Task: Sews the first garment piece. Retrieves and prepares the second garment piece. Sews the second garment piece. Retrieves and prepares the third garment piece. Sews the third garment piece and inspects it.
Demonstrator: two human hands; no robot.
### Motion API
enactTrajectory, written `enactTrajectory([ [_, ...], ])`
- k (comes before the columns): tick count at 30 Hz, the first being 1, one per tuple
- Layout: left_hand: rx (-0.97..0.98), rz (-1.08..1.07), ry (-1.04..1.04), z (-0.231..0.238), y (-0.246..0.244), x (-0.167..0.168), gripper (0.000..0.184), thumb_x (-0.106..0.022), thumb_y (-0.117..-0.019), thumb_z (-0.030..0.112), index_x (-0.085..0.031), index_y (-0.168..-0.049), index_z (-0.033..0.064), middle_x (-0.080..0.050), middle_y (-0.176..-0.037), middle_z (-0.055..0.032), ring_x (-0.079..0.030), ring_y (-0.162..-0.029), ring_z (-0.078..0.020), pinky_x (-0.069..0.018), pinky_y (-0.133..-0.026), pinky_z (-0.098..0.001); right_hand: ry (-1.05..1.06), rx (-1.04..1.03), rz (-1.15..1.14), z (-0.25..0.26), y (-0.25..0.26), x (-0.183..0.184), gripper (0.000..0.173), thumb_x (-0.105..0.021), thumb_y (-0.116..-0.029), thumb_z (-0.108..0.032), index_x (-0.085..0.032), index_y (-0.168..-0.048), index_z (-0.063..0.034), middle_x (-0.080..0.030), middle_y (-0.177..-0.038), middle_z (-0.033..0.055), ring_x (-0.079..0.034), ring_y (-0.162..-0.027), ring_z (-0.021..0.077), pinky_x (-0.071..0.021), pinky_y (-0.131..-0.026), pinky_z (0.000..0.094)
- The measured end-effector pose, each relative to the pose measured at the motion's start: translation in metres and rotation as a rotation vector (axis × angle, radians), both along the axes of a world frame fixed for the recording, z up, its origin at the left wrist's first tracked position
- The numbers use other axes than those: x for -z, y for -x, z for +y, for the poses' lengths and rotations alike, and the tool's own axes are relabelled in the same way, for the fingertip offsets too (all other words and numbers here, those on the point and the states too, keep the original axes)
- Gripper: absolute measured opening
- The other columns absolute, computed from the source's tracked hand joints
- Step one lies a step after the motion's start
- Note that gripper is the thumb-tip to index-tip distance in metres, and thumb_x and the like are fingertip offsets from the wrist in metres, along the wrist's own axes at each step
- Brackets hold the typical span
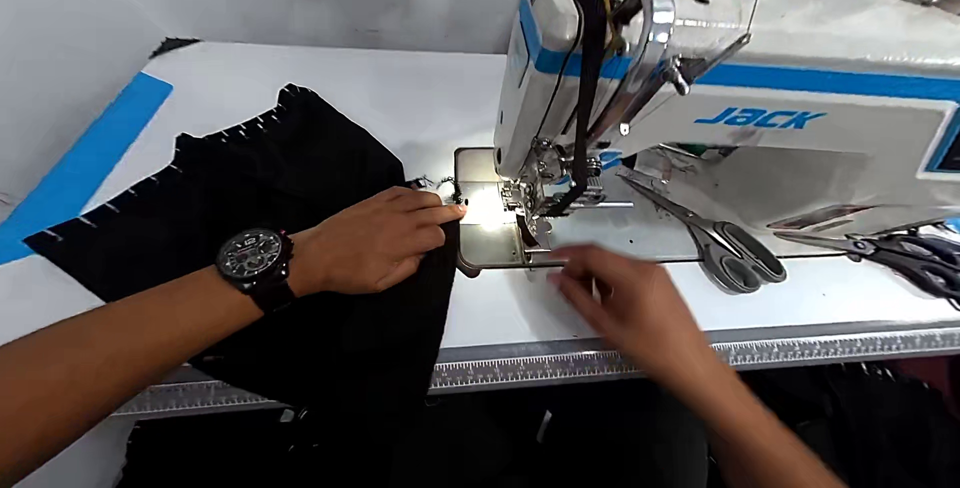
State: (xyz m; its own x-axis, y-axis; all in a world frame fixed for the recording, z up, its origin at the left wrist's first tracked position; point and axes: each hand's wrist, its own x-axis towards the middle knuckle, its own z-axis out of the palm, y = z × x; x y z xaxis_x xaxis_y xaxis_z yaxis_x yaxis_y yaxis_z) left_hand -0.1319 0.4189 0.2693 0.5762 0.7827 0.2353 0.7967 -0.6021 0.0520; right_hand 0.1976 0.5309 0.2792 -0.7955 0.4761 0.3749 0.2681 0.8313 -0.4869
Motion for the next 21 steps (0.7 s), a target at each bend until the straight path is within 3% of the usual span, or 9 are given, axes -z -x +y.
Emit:
enactTrajectory([
  [1, 0.013, -0.02, 0.004, -0.003, -0.017, 0.001, 0.031, -0.042, -0.0988, 0.022, -0.069, -0.095, 0.0077, -0.055, -0.15, -0.012, -0.053, -0.136, -0.0303, -0.0458, -0.109, -0.0502, -0.018, -0.013, -0.044, 0.018, 0.004, -0.007, 0.026, -0.064, -0.0974, -0.024, -0.073, -0.117, -0.0097, -0.066, -0.074, -0.002, -0.06, -0.058, 0.0108, -0.0531, -0.052, 0.0332],
  [2, 0.018, -0.03, 0.0, -0.005, -0.033, 0.001, 0.03, -0.043, -0.0998, 0.023, -0.069, -0.096, 0.0089, -0.055, -0.15, -0.0124, -0.053, -0.137, -0.0307, -0.0464, -0.108, -0.0499, -0.065, -0.047, -0.064, 0.033, 0.012, -0.011, 0.026, -0.065, -0.0968, -0.026, -0.074, -0.113, -0.0068, -0.062, -0.067, -0.0014, -0.056, -0.053, 0.0123, -0.0493, -0.049, 0.0344],
  [4, -0.021, -0.025, -0.007, -0.006, -0.055, 0.001, 0.03, -0.044, -0.0996, 0.024, -0.07, -0.099, 0.0093, -0.053, -0.153, -0.0117, -0.052, -0.138, -0.0305, -0.0451, -0.108, -0.0503, -0.203, -0.124, -0.091, 0.054, 0.034, -0.01, 0.027, -0.066, -0.0957, -0.032, -0.074, -0.091, -0.0061, -0.059, -0.06, 0.0014, -0.057, -0.052, 0.0174, -0.0481, -0.051, 0.0407],
  [5, -0.067, -0.02, -0.002, -0.005, -0.062, 0.0, 0.029, -0.045, -0.0985, 0.026, -0.068, -0.101, 0.0087, -0.053, -0.153, -0.0112, -0.051, -0.138, -0.0296, -0.0432, -0.106, -0.051, -0.276, -0.153, -0.101, 0.061, 0.046, -0.006, 0.03, -0.064, -0.0962, -0.034, -0.072, -0.085, -0.0077, -0.06, -0.062, 0.0038, -0.06, -0.056, 0.0214, -0.0482, -0.053, 0.0445],
  [8, -0.211, -0.057, -0.001, -0.002, -0.067, 0.003, 0.038, -0.047, -0.1, 0.033, -0.062, -0.12, 0.0054, -0.059, -0.144, -0.0113, -0.054, -0.133, -0.0304, -0.0425, -0.107, -0.0521, -0.336, -0.134, -0.06, 0.067, 0.071, 0.014, 0.027, -0.061, -0.0994, -0.036, -0.076, -0.095, -0.0138, -0.073, -0.086, 0.0065, -0.071, -0.077, 0.0252, -0.0544, -0.063, 0.0488],
  [10, -0.258, -0.103, -0.011, -0.001, -0.066, 0.005, 0.045, -0.047, -0.1011, 0.033, -0.06, -0.132, 0.003, -0.062, -0.138, -0.0133, -0.057, -0.13, -0.0318, -0.0434, -0.109, -0.0509, -0.33, -0.065, 0.022, 0.063, 0.081, 0.028, 0.025, -0.062, -0.0992, -0.033, -0.078, -0.1, -0.0144, -0.077, -0.094, 0.0065, -0.074, -0.083, 0.0259, -0.0565, -0.067, 0.0494],
  [15, -0.217, -0.209, -0.044, 0.001, -0.062, 0.011, 0.042, -0.05, -0.1017, 0.031, -0.066, -0.128, 0.0015, -0.064, -0.134, -0.0155, -0.058, -0.129, -0.0308, -0.0446, -0.112, -0.0457, -0.352, -0.01, 0.041, 0.051, 0.072, 0.021, 0.029, -0.066, -0.0977, -0.037, -0.076, -0.099, -0.0094, -0.074, -0.087, 0.0105, -0.072, -0.076, 0.0271, -0.0554, -0.064, 0.0485],
  [17, -0.194, -0.233, -0.049, 0.002, -0.06, 0.012, 0.041, -0.05, -0.1021, 0.029, -0.066, -0.128, 0.0009, -0.064, -0.134, -0.0156, -0.058, -0.13, -0.0302, -0.0433, -0.114, -0.0433, -0.268, -0.012, 0.016, 0.047, 0.063, 0.011, 0.024, -0.067, -0.0981, -0.031, -0.077, -0.1, -0.0095, -0.075, -0.089, 0.008, -0.072, -0.078, 0.0227, -0.0577, -0.07, 0.0466],
  [21, -0.162, -0.249, -0.038, 0.004, -0.06, 0.013, 0.039, -0.049, -0.1031, 0.026, -0.067, -0.127, 0.0002, -0.065, -0.134, -0.0157, -0.057, -0.131, -0.0301, -0.0437, -0.114, -0.0405, -0.109, 0.05, 0.037, 0.045, 0.065, 0.014, 0.021, -0.069, -0.0956, -0.032, -0.077, -0.095, -0.0128, -0.074, -0.084, 0.003, -0.07, -0.077, 0.0158, -0.0555, -0.072, 0.0436],
])
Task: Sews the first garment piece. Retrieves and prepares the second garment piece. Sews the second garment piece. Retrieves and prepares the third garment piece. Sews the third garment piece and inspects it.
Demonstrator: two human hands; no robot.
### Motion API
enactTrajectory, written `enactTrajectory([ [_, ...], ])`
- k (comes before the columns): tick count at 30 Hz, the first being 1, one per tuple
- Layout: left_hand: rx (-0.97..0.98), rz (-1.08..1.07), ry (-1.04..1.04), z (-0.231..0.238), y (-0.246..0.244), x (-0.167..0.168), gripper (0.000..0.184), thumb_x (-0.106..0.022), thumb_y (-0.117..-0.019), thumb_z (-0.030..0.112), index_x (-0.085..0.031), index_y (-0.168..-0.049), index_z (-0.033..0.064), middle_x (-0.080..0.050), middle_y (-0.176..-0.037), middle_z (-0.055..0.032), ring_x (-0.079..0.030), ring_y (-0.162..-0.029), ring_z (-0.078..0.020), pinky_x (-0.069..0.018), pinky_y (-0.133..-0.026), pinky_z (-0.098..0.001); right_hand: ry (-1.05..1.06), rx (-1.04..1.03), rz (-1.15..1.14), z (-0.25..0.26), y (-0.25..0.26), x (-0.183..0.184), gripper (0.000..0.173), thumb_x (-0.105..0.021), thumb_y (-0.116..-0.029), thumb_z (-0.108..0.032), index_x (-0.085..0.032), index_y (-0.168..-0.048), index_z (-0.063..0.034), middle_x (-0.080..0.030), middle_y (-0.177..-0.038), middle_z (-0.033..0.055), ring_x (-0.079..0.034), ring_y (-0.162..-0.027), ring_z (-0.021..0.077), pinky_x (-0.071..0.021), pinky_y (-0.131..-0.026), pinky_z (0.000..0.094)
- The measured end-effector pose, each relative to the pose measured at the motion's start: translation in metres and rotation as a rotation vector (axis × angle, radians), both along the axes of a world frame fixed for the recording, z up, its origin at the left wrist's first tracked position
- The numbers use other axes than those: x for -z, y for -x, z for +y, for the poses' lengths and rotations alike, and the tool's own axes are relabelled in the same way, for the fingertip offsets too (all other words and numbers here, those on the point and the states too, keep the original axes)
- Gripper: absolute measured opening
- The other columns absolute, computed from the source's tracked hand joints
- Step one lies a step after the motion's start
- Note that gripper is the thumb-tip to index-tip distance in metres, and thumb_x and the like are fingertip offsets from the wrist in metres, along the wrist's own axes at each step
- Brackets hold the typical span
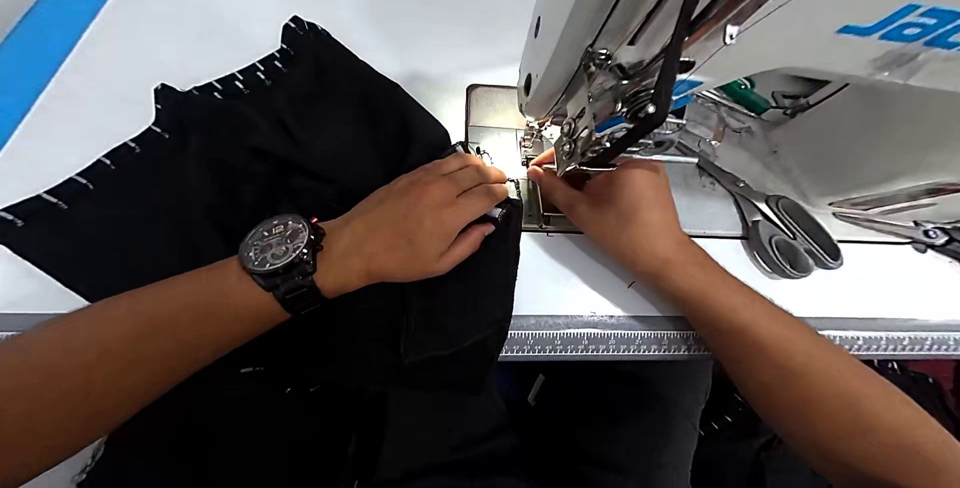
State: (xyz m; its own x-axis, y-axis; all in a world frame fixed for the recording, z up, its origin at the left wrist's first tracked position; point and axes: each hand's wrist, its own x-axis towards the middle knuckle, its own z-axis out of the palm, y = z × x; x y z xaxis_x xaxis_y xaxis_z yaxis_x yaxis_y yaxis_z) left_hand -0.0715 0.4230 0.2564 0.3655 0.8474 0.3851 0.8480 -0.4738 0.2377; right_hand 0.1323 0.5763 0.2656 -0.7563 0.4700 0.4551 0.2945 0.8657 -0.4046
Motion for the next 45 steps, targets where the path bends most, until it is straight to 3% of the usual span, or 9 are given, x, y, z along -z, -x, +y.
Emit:
enactTrajectory([
  [6, 0.012, -0.022, -0.004, 0.009, 0.001, 0.0, 0.035, -0.048, -0.1031, 0.021, -0.07, -0.122, 0.0014, -0.067, -0.131, -0.0138, -0.059, -0.128, -0.0285, -0.046, -0.112, -0.038, 0.406, -0.059, 0.05, 0.002, 0.005, -0.002, 0.012, -0.076, -0.0927, -0.026, -0.075, -0.095, -0.0142, -0.071, -0.076, -0.0083, -0.062, -0.065, -0.0055, -0.0515, -0.062, 0.0156],
  [10, 0.006, -0.022, 0.006, 0.013, 0.002, -0.002, 0.034, -0.046, -0.1026, 0.018, -0.07, -0.121, 0.0019, -0.067, -0.13, -0.0131, -0.06, -0.127, -0.028, -0.0467, -0.11, -0.0374, 0.387, -0.065, 0.002, 0.006, 0.0, -0.005, 0.014, -0.075, -0.0934, -0.029, -0.075, -0.097, -0.0153, -0.071, -0.075, -0.0097, -0.062, -0.064, -0.0058, -0.0523, -0.062, 0.0155],
  [14, 0.004, -0.022, 0.008, 0.014, 0.002, -0.002, 0.035, -0.046, -0.1018, 0.018, -0.07, -0.122, 0.0016, -0.067, -0.13, -0.0136, -0.061, -0.125, -0.0286, -0.0473, -0.109, -0.0374, 0.19, -0.026, 0.032, 0.006, -0.007, 0.001, 0.021, -0.072, -0.0936, -0.03, -0.073, -0.082, -0.0121, -0.059, -0.062, -0.0089, -0.048, -0.054, -0.004, -0.0399, -0.053, 0.0189],
  [21, 0.021, -0.028, -0.024, 0.022, 0.003, 0.0, 0.034, -0.045, -0.1025, 0.018, -0.07, -0.12, 0.0013, -0.068, -0.127, -0.014, -0.062, -0.123, -0.0283, -0.048, -0.107, -0.0362, 0.234, -0.024, 0.036, 0.005, -0.005, 0.002, 0.013, -0.073, -0.0928, -0.026, -0.075, -0.094, -0.0134, -0.067, -0.071, -0.0104, -0.054, -0.06, -0.0088, -0.0447, -0.058, 0.0127],
  [35, 0.001, -0.002, -0.073, 0.041, 0.012, -0.002, 0.03, -0.045, -0.1032, 0.017, -0.069, -0.11, -0.0002, -0.07, -0.112, -0.0159, -0.064, -0.115, -0.0306, -0.049, -0.103, -0.0381, 0.079, 0.069, 0.002, 0.005, 0.003, 0.004, 0.014, -0.071, -0.0919, -0.029, -0.077, -0.092, -0.0161, -0.074, -0.084, -0.0018, -0.065, -0.077, 0.0049, -0.0492, -0.072, 0.032],
  [38, 0.001, 0.007, -0.086, 0.042, 0.012, -0.002, 0.03, -0.045, -0.1029, 0.015, -0.07, -0.109, 0.0003, -0.071, -0.114, -0.0159, -0.064, -0.114, -0.0304, -0.0491, -0.102, -0.0384, 0.03, 0.075, -0.018, 0.006, 0.004, 0.003, 0.017, -0.07, -0.0928, -0.03, -0.074, -0.086, -0.015, -0.067, -0.073, -0.0025, -0.06, -0.067, 0.0068, -0.0467, -0.063, 0.0319],
  [41, 0.038, 0.044, -0.093, 0.038, 0.013, -0.006, 0.034, -0.044, -0.1011, 0.013, -0.073, -0.116, 0.0034, -0.07, -0.119, -0.0133, -0.062, -0.117, -0.0305, -0.0462, -0.105, -0.0414, -0.036, 0.06, -0.085, -0.009, -0.008, -0.009, 0.028, -0.066, -0.0975, -0.03, -0.069, -0.083, -0.0064, -0.059, -0.063, 0.003, -0.055, -0.057, 0.018, -0.0428, -0.055, 0.041],
  [43, 0.072, 0.087, -0.081, 0.035, 0.014, -0.008, 0.037, -0.043, -0.1015, 0.014, -0.073, -0.121, 0.0066, -0.071, -0.122, -0.0104, -0.061, -0.121, -0.0295, -0.0422, -0.11, -0.0435, 0.021, 0.037, -0.101, -0.035, -0.025, -0.016, 0.021, -0.066, -0.0977, -0.025, -0.074, -0.098, -0.0056, -0.066, -0.074, 0.0028, -0.063, -0.065, 0.0169, -0.0515, -0.057, 0.0388],
  [45, 0.065, 0.087, -0.066, 0.033, 0.014, -0.008, 0.037, -0.044, -0.1002, 0.014, -0.074, -0.121, 0.0072, -0.072, -0.123, -0.0097, -0.063, -0.12, -0.0289, -0.0436, -0.11, -0.043, 0.087, 0.021, -0.107, -0.069, -0.043, -0.009, 0.02, -0.066, -0.0973, -0.028, -0.076, -0.105, -0.0118, -0.07, -0.096, 0.0017, -0.067, -0.085, 0.0159, -0.057, -0.07, 0.0368],
])
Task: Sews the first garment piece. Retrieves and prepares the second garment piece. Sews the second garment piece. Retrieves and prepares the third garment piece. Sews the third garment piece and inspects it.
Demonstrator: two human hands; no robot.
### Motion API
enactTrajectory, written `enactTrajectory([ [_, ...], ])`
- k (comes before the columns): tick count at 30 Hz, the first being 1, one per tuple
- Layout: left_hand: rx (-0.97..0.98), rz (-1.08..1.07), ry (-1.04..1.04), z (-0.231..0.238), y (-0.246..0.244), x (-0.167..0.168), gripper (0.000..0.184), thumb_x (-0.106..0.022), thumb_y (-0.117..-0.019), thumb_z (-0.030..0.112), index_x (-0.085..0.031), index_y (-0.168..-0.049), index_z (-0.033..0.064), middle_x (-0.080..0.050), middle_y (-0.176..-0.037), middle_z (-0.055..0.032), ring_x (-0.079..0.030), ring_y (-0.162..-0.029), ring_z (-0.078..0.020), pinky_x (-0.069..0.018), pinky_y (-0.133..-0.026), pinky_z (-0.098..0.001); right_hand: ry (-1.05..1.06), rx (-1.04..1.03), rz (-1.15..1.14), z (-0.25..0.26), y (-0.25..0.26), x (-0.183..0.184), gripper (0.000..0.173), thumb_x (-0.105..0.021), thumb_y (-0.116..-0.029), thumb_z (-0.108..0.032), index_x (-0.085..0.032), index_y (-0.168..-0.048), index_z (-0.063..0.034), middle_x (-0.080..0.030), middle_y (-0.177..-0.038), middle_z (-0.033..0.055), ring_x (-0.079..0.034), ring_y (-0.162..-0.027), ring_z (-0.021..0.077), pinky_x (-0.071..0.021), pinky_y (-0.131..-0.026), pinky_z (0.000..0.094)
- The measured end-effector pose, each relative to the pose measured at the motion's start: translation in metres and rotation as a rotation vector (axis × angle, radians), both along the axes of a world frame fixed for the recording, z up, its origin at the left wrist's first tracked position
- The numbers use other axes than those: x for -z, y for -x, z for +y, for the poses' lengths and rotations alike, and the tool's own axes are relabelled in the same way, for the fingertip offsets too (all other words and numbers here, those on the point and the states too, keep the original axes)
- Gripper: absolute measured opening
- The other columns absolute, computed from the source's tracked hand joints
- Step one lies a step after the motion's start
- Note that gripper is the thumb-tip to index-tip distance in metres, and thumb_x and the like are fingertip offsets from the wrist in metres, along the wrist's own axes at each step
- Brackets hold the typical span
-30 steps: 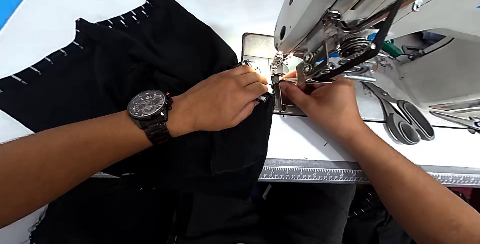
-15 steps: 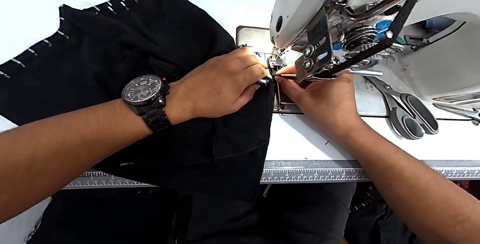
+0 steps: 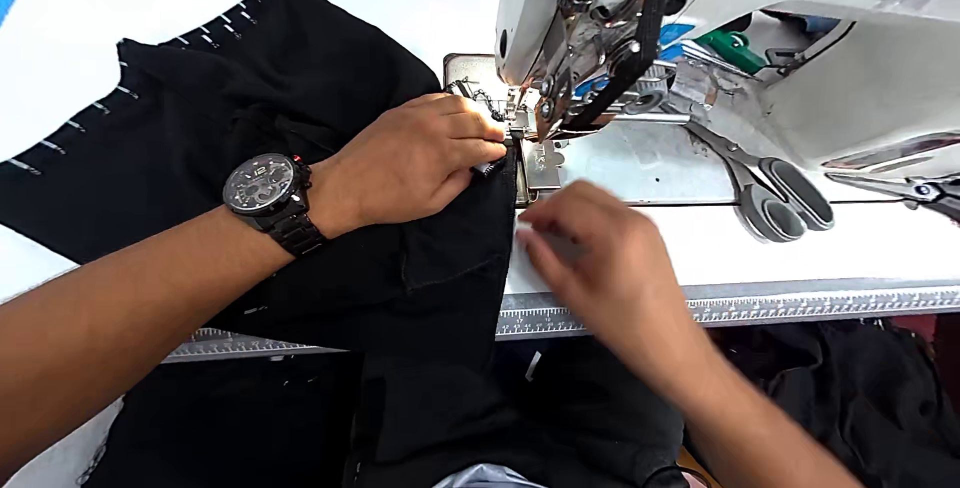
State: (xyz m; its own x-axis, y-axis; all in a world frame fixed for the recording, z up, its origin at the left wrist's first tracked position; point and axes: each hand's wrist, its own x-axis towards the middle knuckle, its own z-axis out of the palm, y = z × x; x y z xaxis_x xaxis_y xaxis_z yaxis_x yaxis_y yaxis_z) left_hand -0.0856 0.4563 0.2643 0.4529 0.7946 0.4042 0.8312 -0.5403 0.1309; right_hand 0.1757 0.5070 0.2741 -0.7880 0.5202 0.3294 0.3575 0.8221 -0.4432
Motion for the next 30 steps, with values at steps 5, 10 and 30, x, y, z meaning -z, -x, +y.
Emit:
enactTrajectory([
  [5, -0.121, -0.033, 0.007, -0.007, -0.018, 0.001, 0.035, -0.046, -0.099, 0.008, -0.073, -0.121, 0.0034, -0.071, -0.123, -0.0131, -0.064, -0.118, -0.0304, -0.0477, -0.106, -0.0392, -0.002, 0.039, -0.011, -0.039, -0.02, 0.02, 0.056, -0.061, -0.0951, -0.057, -0.071, -0.129, -0.0137, -0.062, -0.141, 0.0039, -0.056, -0.129, 0.0263, -0.0452, -0.103, 0.0499],
  [10, -0.104, -0.04, 0.02, -0.004, -0.014, -0.004, 0.031, -0.047, -0.0995, 0.011, -0.074, -0.114, 0.0032, -0.072, -0.116, -0.0132, -0.064, -0.116, -0.0304, -0.0415, -0.111, -0.0466, 0.0, 0.037, 0.019, -0.034, -0.019, 0.021, 0.053, -0.057, -0.0991, -0.055, -0.071, -0.127, -0.0122, -0.064, -0.139, 0.0026, -0.057, -0.127, 0.0248, -0.0443, -0.1, 0.0486],
  [30, 0.114, -0.21, 0.367, 0.001, 0.011, -0.033, 0.045, -0.035, -0.0949, 0.012, -0.08, -0.098, 0.0152, -0.074, -0.121, 0.0041, -0.059, -0.131, -0.0149, -0.022, -0.124, -0.0561, -0.033, 0.098, 0.044, -0.04, -0.01, 0.021, 0.028, -0.054, -0.1002, -0.018, -0.076, -0.118, -0.018, -0.066, -0.138, 0.0002, -0.057, -0.13, 0.0252, -0.0435, -0.105, 0.0506],
])
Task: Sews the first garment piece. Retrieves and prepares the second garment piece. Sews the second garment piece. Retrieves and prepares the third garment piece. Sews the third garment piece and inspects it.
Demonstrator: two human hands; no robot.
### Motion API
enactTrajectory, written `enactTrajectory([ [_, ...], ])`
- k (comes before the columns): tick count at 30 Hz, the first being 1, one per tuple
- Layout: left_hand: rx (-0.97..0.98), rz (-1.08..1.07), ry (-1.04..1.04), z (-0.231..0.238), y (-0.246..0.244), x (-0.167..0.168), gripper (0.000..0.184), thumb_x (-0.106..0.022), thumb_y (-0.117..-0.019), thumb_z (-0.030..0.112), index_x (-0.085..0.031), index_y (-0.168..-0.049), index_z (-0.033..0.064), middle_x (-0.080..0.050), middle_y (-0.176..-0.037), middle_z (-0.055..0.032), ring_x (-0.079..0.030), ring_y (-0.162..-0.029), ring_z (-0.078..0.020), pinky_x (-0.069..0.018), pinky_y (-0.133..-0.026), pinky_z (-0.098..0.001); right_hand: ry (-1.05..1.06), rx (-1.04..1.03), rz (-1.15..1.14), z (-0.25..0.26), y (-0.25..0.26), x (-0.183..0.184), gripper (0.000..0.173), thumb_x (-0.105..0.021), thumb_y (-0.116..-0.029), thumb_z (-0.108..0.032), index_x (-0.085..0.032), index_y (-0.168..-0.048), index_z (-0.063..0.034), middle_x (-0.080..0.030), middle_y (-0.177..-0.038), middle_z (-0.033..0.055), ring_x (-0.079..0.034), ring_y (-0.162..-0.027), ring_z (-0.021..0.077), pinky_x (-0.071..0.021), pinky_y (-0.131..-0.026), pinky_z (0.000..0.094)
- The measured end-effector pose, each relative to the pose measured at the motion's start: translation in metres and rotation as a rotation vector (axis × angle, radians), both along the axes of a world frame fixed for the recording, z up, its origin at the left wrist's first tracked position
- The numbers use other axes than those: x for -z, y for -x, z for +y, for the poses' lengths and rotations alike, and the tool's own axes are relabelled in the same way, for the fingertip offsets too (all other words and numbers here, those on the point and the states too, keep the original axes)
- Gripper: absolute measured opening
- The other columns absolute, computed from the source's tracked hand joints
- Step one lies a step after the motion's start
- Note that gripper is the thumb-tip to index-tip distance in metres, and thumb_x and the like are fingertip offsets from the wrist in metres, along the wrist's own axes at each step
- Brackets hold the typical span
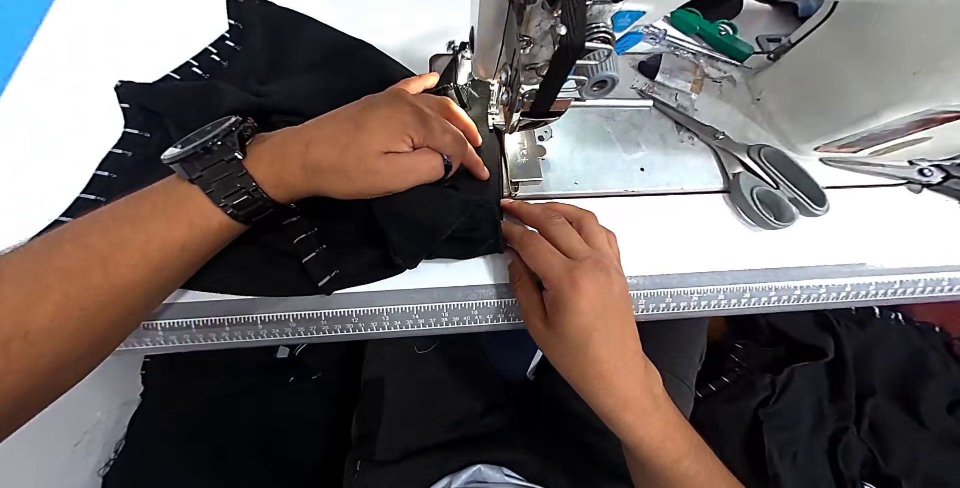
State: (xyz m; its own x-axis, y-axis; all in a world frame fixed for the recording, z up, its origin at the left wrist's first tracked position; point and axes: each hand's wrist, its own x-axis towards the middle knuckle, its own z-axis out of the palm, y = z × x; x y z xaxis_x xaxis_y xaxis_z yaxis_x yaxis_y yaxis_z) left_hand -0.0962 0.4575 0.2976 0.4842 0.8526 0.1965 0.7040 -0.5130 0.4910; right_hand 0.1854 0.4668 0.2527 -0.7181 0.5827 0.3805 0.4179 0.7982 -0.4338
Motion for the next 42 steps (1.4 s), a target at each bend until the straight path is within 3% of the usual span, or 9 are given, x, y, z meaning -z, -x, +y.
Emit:
enactTrajectory([
  [17, 0.023, 0.03, 0.021, -0.004, 0.003, -0.009, 0.044, -0.034, -0.097, 0.014, -0.076, -0.089, 0.0141, -0.075, -0.115, 0.0036, -0.061, -0.127, -0.0137, -0.0166, -0.126, -0.0614, 0.009, 0.046, -0.074, 0.017, 0.019, -0.005, 0.031, -0.06, -0.1012, -0.027, -0.073, -0.128, -0.0168, -0.063, -0.096, 0.0039, -0.059, -0.087, 0.0217, -0.0445, -0.071, 0.0395],
  [23, -0.031, -0.018, -0.015, -0.017, 0.006, -0.021, 0.039, -0.037, -0.1038, 0.02, -0.075, -0.101, 0.0104, -0.074, -0.11, 0.0041, -0.064, -0.12, -0.0088, -0.028, -0.125, -0.0527, 0.041, 0.067, -0.053, 0.022, 0.021, -0.008, 0.034, -0.06, -0.1015, -0.023, -0.069, -0.133, -0.0143, -0.065, -0.093, 0.0039, -0.061, -0.083, 0.0213, -0.0469, -0.068, 0.0391],
  [26, -0.217, -0.267, 0.011, -0.038, 0.013, -0.039, 0.035, -0.039, -0.1103, 0.029, -0.071, -0.105, 0.0141, -0.074, -0.105, 0.0074, -0.067, -0.106, -0.0033, -0.0542, -0.102, -0.029, 0.117, 0.06, 0.121, 0.008, 0.014, -0.01, 0.034, -0.061, -0.0998, -0.018, -0.062, -0.131, -0.0049, -0.066, -0.095, 0.005, -0.064, -0.081, 0.0183, -0.0546, -0.066, 0.0372],
  [28, -0.296, -0.516, 0.035, -0.05, 0.015, -0.045, 0.031, -0.042, -0.1109, 0.031, -0.069, -0.105, 0.0181, -0.07, -0.095, 0.0111, -0.066, -0.09, 0.0006, -0.0573, -0.083, -0.021, 0.124, -0.004, 0.137, -0.014, 0.02, -0.004, 0.035, -0.065, -0.0965, -0.024, -0.065, -0.127, -0.0056, -0.069, -0.115, 0.0102, -0.066, -0.105, 0.0257, -0.0561, -0.084, 0.0459],
  [30, -0.365, -0.605, 0.071, -0.06, 0.003, -0.055, 0.03, -0.043, -0.1103, 0.032, -0.07, -0.104, 0.0197, -0.07, -0.091, 0.0111, -0.067, -0.084, 0.0001, -0.0581, -0.078, -0.0201, 0.092, -0.067, 0.059, -0.035, 0.042, -0.002, 0.048, -0.069, -0.0941, -0.041, -0.066, -0.134, -0.0139, -0.063, -0.134, 0.0134, -0.057, -0.128, 0.032, -0.0484, -0.102, 0.0522],
  [32, -0.444, -0.503, 0.075, -0.069, -0.021, -0.065, 0.03, -0.044, -0.11, 0.033, -0.07, -0.102, 0.0203, -0.069, -0.086, 0.0119, -0.066, -0.078, 0.0014, -0.0573, -0.071, -0.0183, 0.077, -0.058, 0.023, -0.052, 0.077, -0.004, 0.055, -0.067, -0.0933, -0.05, -0.067, -0.134, -0.0145, -0.06, -0.137, 0.0179, -0.053, -0.133, 0.0378, -0.0432, -0.108, 0.0574],
  [35, -0.482, -0.113, 0.033, -0.083, -0.068, -0.068, 0.032, -0.041, -0.1099, 0.031, -0.068, -0.099, 0.0174, -0.065, -0.077, 0.0097, -0.062, -0.066, -0.0001, -0.0529, -0.056, -0.0197, 0.107, -0.014, 0.053, -0.074, 0.12, -0.02, 0.034, -0.072, -0.0917, -0.034, -0.074, -0.112, -0.0073, -0.073, -0.111, 0.0146, -0.066, -0.11, 0.0329, -0.0519, -0.094, 0.0556],
  [38, -0.246, 0.328, -0.154, -0.096, -0.093, -0.031, 0.038, -0.042, -0.1083, 0.031, -0.073, -0.098, 0.011, -0.075, -0.091, -0.0003, -0.073, -0.09, -0.0151, -0.0561, -0.092, -0.0426, 0.297, -0.056, 0.11, -0.116, 0.118, -0.009, 0.019, -0.074, -0.0859, -0.02, -0.079, -0.097, -0.0063, -0.075, -0.089, 0.0096, -0.071, -0.089, 0.0227, -0.056, -0.084, 0.0437],
  [42, -0.106, 0.429, -0.243, -0.096, -0.084, -0.016, 0.053, -0.034, -0.1088, 0.046, -0.075, -0.096, 0.0148, -0.076, -0.108, -0.0002, -0.07, -0.106, -0.0173, -0.0498, -0.099, -0.0453, -0.03, -0.098, 0.347, -0.105, 0.025, 0.023, 0.008, -0.067, -0.0951, -0.023, -0.073, -0.091, -0.0199, -0.075, -0.092, -0.001, -0.071, -0.09, 0.0155, -0.0567, -0.08, 0.0346],
])
